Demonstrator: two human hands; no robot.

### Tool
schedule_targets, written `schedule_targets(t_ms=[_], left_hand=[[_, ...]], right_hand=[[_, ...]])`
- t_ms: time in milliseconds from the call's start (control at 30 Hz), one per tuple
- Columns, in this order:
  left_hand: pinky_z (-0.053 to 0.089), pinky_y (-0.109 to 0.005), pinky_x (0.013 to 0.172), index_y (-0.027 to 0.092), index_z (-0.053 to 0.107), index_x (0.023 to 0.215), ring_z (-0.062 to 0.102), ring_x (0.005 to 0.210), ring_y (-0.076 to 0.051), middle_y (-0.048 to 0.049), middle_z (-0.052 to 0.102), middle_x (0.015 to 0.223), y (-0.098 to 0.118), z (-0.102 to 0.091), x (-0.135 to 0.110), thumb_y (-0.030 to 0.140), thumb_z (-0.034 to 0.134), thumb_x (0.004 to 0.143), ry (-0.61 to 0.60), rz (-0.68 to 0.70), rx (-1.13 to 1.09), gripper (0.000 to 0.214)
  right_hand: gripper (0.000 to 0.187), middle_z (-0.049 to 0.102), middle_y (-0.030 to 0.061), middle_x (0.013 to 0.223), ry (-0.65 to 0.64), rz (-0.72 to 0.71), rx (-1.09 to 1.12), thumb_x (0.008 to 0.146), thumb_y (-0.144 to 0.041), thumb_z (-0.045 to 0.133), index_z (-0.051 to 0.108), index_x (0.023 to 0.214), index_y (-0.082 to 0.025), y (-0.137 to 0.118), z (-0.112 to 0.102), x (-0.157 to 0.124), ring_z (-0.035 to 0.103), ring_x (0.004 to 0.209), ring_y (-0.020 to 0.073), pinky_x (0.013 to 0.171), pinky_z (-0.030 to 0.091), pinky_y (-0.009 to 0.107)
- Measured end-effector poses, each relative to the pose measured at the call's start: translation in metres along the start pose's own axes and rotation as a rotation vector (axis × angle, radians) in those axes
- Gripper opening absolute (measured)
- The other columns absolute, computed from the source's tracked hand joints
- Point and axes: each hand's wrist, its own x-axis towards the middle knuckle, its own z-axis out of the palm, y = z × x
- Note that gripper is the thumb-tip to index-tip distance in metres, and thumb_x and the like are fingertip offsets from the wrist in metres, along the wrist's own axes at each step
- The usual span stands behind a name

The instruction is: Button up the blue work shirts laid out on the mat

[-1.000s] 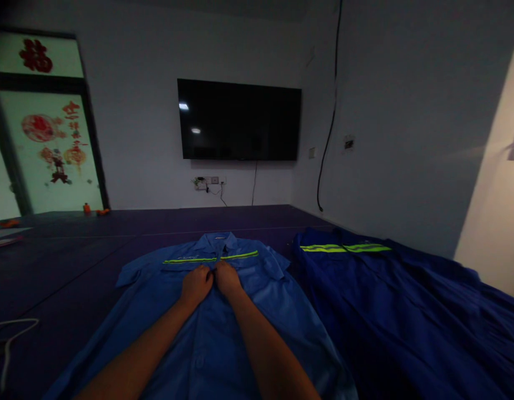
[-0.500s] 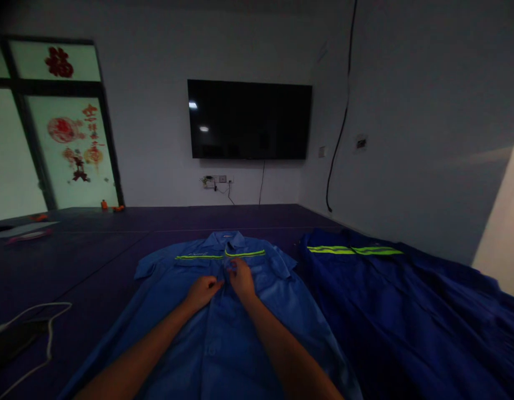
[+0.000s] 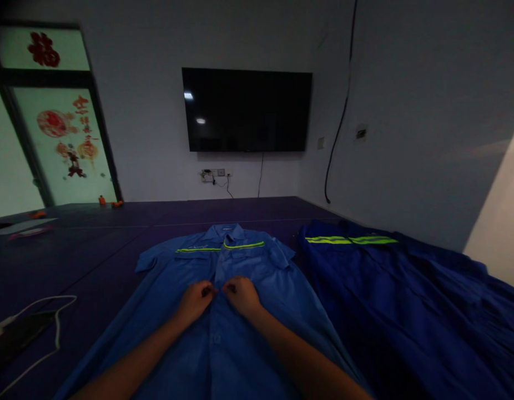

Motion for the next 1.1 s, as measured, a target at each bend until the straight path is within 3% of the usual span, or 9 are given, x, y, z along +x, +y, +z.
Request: schedule_targets(t_ms=[133,300,467,633,1100], left_hand=[[0.037,-0.020,0.056,0.017,0.062,0.072,0.057,0.060,-0.011,-0.0010,0.065,0.067,0.002,-0.004,-0.001,0.025,0.045,0.081,-0.007,-0.029,-0.086,0.021],[0.032,-0.018,0.040,0.015,0.058,0.075,0.045,0.034,-0.007,0.0043,0.050,0.042,-0.001,-0.001,0.000,0.031,0.035,0.084,-0.129,-0.163,-0.348,0.030],[0.028,-0.016,0.034,0.014,0.052,0.065,0.044,0.030,-0.006,0.0061,0.046,0.037,-0.004,0.000,0.001,0.036,0.044,0.079,-0.214,-0.174,-0.590,0.027],[0.023,-0.015,0.033,0.016,0.049,0.061,0.036,0.026,-0.005,0.0086,0.042,0.033,0.001,0.002,-0.003,0.030,0.045,0.078,-0.140,-0.165,-0.543,0.021],[0.023,-0.017,0.034,0.017,0.046,0.063,0.037,0.027,-0.006,0.0082,0.044,0.034,0.000,0.002,-0.002,0.029,0.043,0.078,-0.153,-0.177,-0.624,0.020]], right_hand=[[0.022,0.067,0.0015,0.081,-0.065,-0.023,-0.064,0.080,-0.028,0.050,0.070,0.085,-0.022,-0.006,-0.004,-0.002,0.059,0.074,0.0141,0.067,0.041,0.022],[0.022,0.066,0.0006,0.085,-0.101,-0.038,-0.142,0.081,-0.030,0.049,0.068,0.092,-0.025,-0.012,-0.006,-0.006,0.058,0.079,0.0142,0.069,0.040,0.022],[0.025,0.065,0.0021,0.092,-0.124,-0.058,-0.186,0.083,-0.032,0.046,0.066,0.096,-0.024,-0.017,-0.008,-0.009,0.058,0.086,0.0145,0.072,0.040,0.022],[0.020,0.065,0.0019,0.091,-0.107,-0.038,-0.181,0.080,-0.030,0.050,0.065,0.090,-0.022,-0.017,-0.007,-0.008,0.058,0.085,0.0144,0.071,0.039,0.022],[0.016,0.064,0.0015,0.082,-0.079,0.016,-0.144,0.079,-0.033,0.052,0.061,0.082,-0.020,-0.018,-0.005,-0.004,0.057,0.072,0.0126,0.060,0.036,0.021]])
